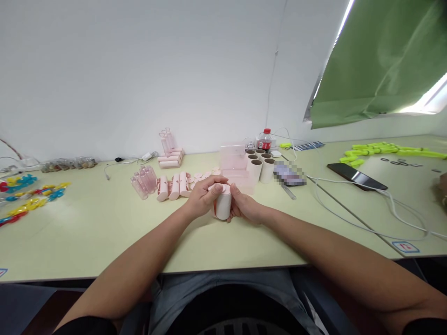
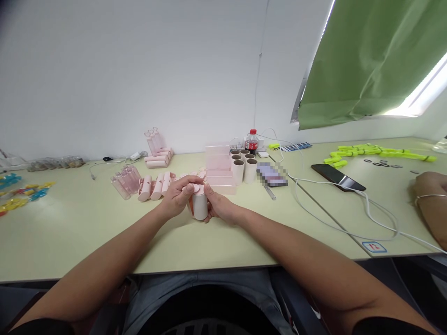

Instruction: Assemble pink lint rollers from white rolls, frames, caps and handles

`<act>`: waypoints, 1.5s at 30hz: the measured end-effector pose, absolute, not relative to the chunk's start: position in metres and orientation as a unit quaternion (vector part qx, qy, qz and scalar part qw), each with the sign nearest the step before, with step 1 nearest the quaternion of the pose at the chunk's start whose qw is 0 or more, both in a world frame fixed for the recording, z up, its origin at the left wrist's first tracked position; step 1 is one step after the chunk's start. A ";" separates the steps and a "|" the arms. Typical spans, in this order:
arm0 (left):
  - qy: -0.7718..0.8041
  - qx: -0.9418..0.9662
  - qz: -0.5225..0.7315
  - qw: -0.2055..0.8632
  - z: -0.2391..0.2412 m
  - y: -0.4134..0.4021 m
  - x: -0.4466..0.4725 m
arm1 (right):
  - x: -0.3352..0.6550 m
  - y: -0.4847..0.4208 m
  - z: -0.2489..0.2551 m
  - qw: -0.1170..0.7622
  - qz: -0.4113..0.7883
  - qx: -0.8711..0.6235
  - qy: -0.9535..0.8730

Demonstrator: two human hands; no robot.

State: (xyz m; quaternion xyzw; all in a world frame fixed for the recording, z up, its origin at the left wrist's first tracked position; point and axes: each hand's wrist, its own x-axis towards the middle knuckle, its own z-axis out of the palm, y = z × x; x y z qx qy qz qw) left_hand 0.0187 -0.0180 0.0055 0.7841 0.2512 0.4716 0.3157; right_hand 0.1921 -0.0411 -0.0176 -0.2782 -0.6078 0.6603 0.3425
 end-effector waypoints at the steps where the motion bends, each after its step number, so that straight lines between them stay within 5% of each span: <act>1: 0.257 0.779 0.475 0.319 0.005 -0.017 0.019 | 0.192 -0.041 -0.018 0.341 0.656 -0.276 -0.614; 45: 0.292 0.736 0.496 0.357 0.003 -0.011 0.020 | 0.199 -0.033 -0.019 0.294 0.628 -0.278 -0.665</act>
